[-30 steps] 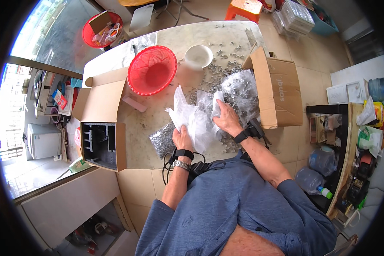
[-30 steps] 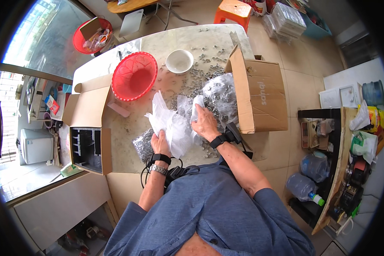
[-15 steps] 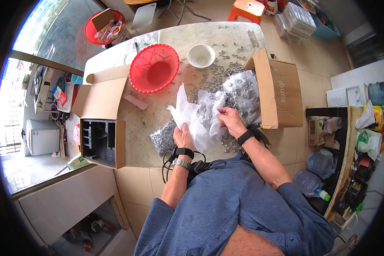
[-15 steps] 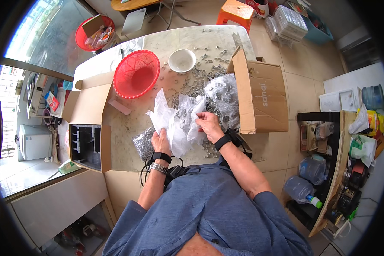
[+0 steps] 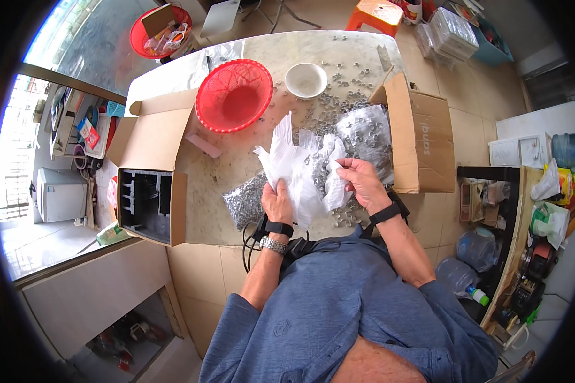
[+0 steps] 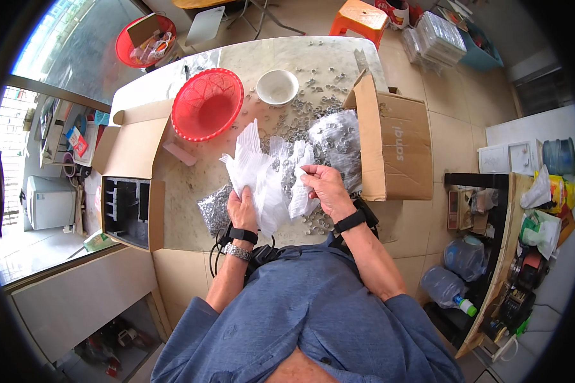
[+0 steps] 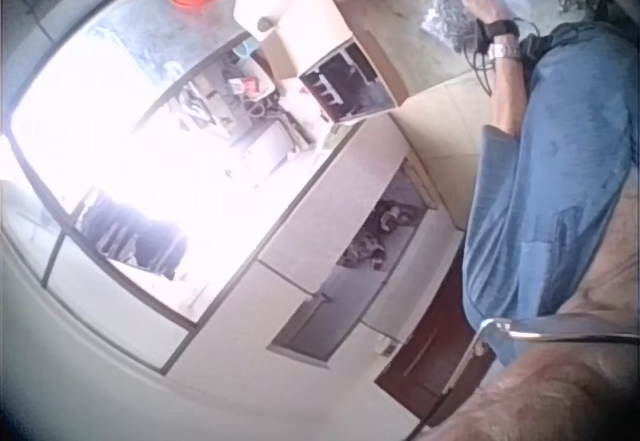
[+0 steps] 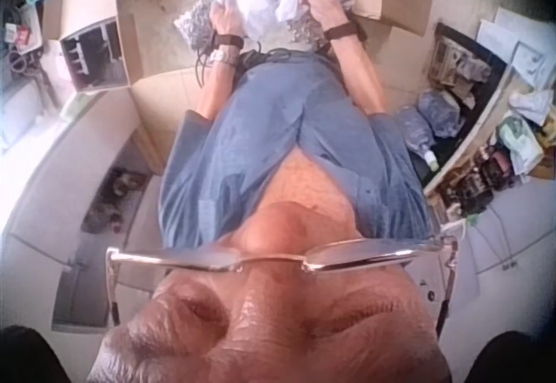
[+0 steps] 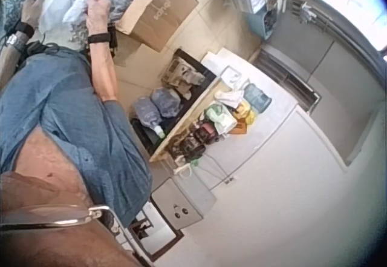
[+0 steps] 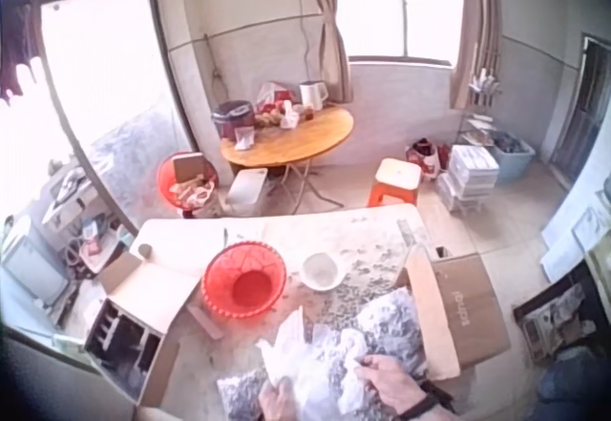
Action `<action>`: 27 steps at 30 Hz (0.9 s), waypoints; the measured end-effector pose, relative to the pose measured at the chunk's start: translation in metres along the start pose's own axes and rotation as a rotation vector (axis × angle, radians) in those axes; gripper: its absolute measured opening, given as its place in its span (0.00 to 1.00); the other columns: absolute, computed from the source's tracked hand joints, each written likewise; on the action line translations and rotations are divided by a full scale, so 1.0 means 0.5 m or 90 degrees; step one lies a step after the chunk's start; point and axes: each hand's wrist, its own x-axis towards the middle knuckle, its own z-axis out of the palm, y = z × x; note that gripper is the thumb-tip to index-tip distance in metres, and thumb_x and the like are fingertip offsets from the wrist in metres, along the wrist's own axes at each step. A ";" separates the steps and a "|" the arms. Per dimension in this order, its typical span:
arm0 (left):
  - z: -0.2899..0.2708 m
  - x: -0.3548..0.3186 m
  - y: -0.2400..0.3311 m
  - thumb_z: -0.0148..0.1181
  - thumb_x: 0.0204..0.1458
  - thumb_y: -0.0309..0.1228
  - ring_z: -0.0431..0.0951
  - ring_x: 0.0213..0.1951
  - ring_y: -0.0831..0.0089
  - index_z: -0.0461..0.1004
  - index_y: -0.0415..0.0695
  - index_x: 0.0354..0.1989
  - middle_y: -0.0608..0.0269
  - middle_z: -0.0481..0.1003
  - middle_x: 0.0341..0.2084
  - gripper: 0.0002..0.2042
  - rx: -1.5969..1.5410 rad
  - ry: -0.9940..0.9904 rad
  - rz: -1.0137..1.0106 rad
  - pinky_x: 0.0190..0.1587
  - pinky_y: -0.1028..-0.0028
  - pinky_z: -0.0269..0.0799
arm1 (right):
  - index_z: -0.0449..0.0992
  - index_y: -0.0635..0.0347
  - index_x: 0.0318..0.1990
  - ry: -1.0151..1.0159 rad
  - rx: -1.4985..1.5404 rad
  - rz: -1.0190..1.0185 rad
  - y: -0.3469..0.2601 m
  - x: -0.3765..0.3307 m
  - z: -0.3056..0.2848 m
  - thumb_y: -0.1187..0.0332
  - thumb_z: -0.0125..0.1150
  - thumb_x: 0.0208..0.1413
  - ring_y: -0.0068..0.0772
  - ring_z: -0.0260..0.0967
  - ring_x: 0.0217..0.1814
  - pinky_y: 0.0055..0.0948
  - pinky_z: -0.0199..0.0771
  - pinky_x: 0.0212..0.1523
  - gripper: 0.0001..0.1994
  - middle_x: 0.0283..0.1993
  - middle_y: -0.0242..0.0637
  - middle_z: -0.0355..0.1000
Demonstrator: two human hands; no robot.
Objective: The recorder is unboxing a large quantity of metal components from a cardboard box onto a table.
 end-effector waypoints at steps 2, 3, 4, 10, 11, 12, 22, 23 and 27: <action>0.002 -0.004 0.006 0.54 0.57 0.30 0.74 0.35 0.76 0.73 0.34 0.41 0.60 0.78 0.34 0.11 0.007 -0.005 0.009 0.39 0.74 0.70 | 0.75 0.66 0.46 -0.005 -0.008 -0.014 -0.002 -0.002 0.011 0.75 0.61 0.51 0.13 0.66 0.26 0.14 0.65 0.22 0.14 0.34 0.29 0.74; 0.003 -0.006 0.007 0.54 0.57 0.30 0.74 0.35 0.76 0.73 0.34 0.41 0.60 0.78 0.34 0.11 0.015 -0.009 0.019 0.40 0.74 0.70 | 0.75 0.66 0.46 -0.032 -0.010 -0.014 0.001 0.001 0.018 0.75 0.61 0.51 0.13 0.66 0.26 0.14 0.65 0.22 0.14 0.34 0.29 0.75; 0.005 -0.006 0.007 0.54 0.57 0.30 0.74 0.35 0.76 0.73 0.34 0.41 0.60 0.78 0.34 0.11 0.015 -0.008 0.020 0.40 0.74 0.70 | 0.75 0.66 0.46 -0.060 -0.013 -0.015 0.003 0.006 0.022 0.75 0.62 0.50 0.13 0.66 0.26 0.14 0.65 0.22 0.14 0.34 0.29 0.75; -0.001 -0.004 -0.004 0.54 0.57 0.31 0.74 0.34 0.75 0.73 0.34 0.40 0.58 0.78 0.33 0.11 0.009 -0.003 0.036 0.39 0.73 0.69 | 0.76 0.64 0.45 -0.044 0.035 -0.025 -0.039 -0.002 0.010 0.75 0.61 0.52 0.12 0.67 0.26 0.13 0.65 0.22 0.12 0.32 0.28 0.75; -0.001 -0.003 -0.002 0.54 0.56 0.31 0.74 0.34 0.75 0.73 0.34 0.40 0.58 0.78 0.32 0.11 0.024 0.002 0.024 0.39 0.72 0.69 | 0.76 0.64 0.45 -0.035 0.043 -0.035 -0.042 -0.004 0.005 0.75 0.60 0.52 0.12 0.67 0.26 0.13 0.65 0.21 0.11 0.32 0.28 0.75; 0.000 -0.002 -0.001 0.54 0.56 0.31 0.74 0.34 0.74 0.73 0.34 0.40 0.57 0.78 0.32 0.11 0.038 0.007 0.012 0.39 0.72 0.69 | 0.76 0.64 0.44 -0.027 0.051 -0.044 -0.047 -0.006 0.003 0.75 0.60 0.52 0.12 0.67 0.27 0.13 0.65 0.21 0.11 0.32 0.27 0.75; 0.014 -0.008 0.031 0.54 0.56 0.32 0.74 0.33 0.73 0.72 0.35 0.39 0.56 0.77 0.31 0.11 0.036 0.011 0.055 0.38 0.71 0.69 | 0.77 0.64 0.43 -0.017 -0.012 -0.122 -0.093 -0.035 0.023 0.75 0.60 0.53 0.10 0.65 0.26 0.12 0.63 0.21 0.10 0.32 0.26 0.74; 0.014 -0.007 0.027 0.54 0.56 0.32 0.74 0.33 0.73 0.72 0.35 0.38 0.55 0.77 0.31 0.11 0.040 0.002 0.053 0.38 0.70 0.69 | 0.77 0.64 0.43 -0.017 -0.012 -0.122 -0.094 -0.036 0.024 0.75 0.60 0.53 0.10 0.65 0.26 0.12 0.63 0.21 0.10 0.32 0.26 0.74; 0.027 -0.016 0.040 0.55 0.56 0.32 0.75 0.33 0.71 0.72 0.34 0.38 0.52 0.77 0.31 0.11 0.047 -0.028 0.069 0.38 0.69 0.69 | 0.77 0.64 0.44 -0.016 -0.030 -0.146 -0.109 -0.043 0.029 0.74 0.60 0.54 0.10 0.64 0.25 0.12 0.61 0.21 0.10 0.31 0.25 0.74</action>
